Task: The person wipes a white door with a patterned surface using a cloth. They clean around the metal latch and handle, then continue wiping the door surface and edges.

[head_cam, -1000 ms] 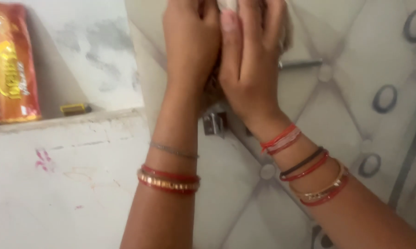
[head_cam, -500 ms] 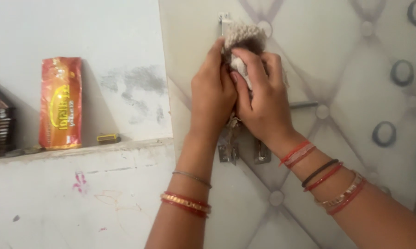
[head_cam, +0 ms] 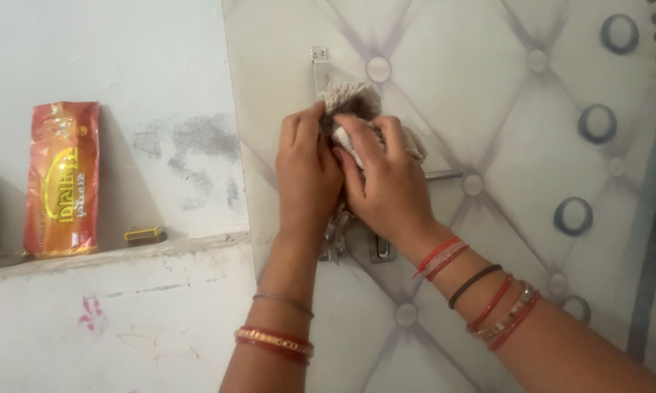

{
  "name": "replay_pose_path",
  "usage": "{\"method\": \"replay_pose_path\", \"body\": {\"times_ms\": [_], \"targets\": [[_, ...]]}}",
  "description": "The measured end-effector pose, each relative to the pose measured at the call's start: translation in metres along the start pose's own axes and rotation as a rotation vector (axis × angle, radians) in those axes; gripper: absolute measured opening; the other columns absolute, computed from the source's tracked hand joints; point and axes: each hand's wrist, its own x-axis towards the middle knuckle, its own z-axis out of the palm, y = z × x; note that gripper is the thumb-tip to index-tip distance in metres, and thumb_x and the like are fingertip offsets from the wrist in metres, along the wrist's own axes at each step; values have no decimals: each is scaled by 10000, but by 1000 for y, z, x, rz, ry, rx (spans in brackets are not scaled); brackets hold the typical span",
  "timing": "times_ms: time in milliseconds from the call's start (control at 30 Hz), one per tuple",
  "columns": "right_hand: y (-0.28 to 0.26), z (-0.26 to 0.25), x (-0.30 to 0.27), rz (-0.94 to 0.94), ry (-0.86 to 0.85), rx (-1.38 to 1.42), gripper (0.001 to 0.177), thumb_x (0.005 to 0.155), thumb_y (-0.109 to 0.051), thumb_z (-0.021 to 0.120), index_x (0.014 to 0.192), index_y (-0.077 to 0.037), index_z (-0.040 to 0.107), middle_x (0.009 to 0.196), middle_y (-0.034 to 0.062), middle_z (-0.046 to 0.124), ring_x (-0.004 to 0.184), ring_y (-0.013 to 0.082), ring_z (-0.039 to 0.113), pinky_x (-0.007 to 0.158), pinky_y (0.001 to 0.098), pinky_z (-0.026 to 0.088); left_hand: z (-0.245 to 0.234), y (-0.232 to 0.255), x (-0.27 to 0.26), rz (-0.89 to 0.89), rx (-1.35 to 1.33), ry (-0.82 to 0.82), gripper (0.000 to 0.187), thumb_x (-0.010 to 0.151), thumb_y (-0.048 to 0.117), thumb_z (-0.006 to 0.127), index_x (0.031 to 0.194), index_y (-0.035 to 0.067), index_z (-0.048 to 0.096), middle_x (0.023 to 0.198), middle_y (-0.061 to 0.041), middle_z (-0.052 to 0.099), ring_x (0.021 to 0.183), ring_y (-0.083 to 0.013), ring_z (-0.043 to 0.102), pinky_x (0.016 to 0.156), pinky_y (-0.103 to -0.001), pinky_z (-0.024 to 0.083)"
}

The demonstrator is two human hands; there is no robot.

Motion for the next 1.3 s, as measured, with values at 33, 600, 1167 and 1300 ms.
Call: {"method": "replay_pose_path", "body": {"times_ms": [33,600,1167,1300], "targets": [[-1,2,-1,19,-5,-10,348,1023,-146,634,1367,-144,582,1218,157,565,922,304,677,732,395,574,-1,-1,-1,9,17,17,357,968,-48,511,1305,-5,619,1204,-174,640,994,-325,692,835,-375,572],[-3,11,-35,-124,54,-55,561,1007,-316,749,1472,-106,517,1420,202,465,1263,374,573,1024,454,521,-19,3,-52,72,674,187,375,1050,216,520,1382,79,626,1458,-94,593,1431,-295,481,1178,-600,259],[-26,48,21,-440,-61,204,456,1083,-190,669,1468,-91,445,1467,151,440,1236,250,660,964,270,618,-49,0,-67,55,-287,178,601,1211,454,264,1574,-25,243,1621,-250,362,1543,-378,403,1305,-446,377],[-36,74,18,-276,-62,84,461,983,-186,617,1425,-82,540,1531,152,455,1071,216,695,757,283,583,-49,-9,-72,53,33,234,621,1214,477,238,1622,8,262,1643,-238,250,1562,-386,312,1284,-486,327]]}}
